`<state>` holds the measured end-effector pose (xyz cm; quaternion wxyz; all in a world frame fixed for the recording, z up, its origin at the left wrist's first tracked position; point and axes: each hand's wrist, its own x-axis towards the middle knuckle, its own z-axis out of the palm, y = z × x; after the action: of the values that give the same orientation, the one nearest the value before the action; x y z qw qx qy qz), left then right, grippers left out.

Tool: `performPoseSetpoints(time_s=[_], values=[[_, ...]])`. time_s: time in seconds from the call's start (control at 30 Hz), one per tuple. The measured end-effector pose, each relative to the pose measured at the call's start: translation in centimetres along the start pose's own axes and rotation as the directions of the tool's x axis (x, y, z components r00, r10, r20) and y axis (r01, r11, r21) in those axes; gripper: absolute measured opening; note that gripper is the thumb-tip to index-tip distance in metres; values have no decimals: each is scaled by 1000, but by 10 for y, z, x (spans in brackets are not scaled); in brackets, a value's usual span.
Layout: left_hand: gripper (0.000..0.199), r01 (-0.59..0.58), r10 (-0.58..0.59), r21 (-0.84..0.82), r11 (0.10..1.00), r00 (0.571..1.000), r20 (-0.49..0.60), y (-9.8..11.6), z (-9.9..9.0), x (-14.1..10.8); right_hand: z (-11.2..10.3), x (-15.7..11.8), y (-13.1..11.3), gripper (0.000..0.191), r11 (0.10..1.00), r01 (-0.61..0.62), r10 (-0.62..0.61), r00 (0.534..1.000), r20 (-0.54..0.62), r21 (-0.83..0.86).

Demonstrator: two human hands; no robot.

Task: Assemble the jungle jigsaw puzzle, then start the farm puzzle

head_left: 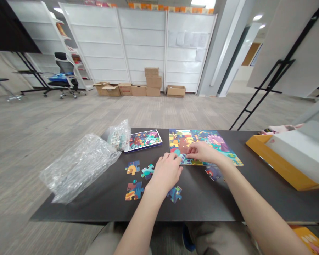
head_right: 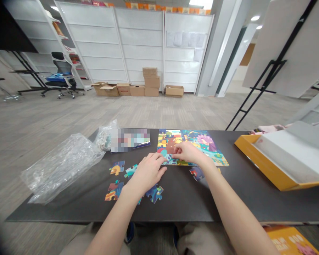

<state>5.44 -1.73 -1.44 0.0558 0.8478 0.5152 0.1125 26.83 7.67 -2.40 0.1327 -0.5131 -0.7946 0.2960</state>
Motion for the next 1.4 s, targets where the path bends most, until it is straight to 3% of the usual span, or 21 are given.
performPoseSetpoints(time_s=[0.87, 1.27, 1.4], values=[[32, -12, 12, 10, 1000, 1000, 14, 6, 6, -2, 0, -1, -3, 12, 995, 96, -97, 994, 48, 14], [29, -13, 13, -14, 1000, 1000, 22, 5, 5, -3, -10, -9, -9, 23, 996, 88, -85, 989, 123, -19], [26, -25, 26, -94, 995, 1000, 10, -2, -2, -2, -10, -11, -14, 26, 996, 78, -72, 991, 116, -44]])
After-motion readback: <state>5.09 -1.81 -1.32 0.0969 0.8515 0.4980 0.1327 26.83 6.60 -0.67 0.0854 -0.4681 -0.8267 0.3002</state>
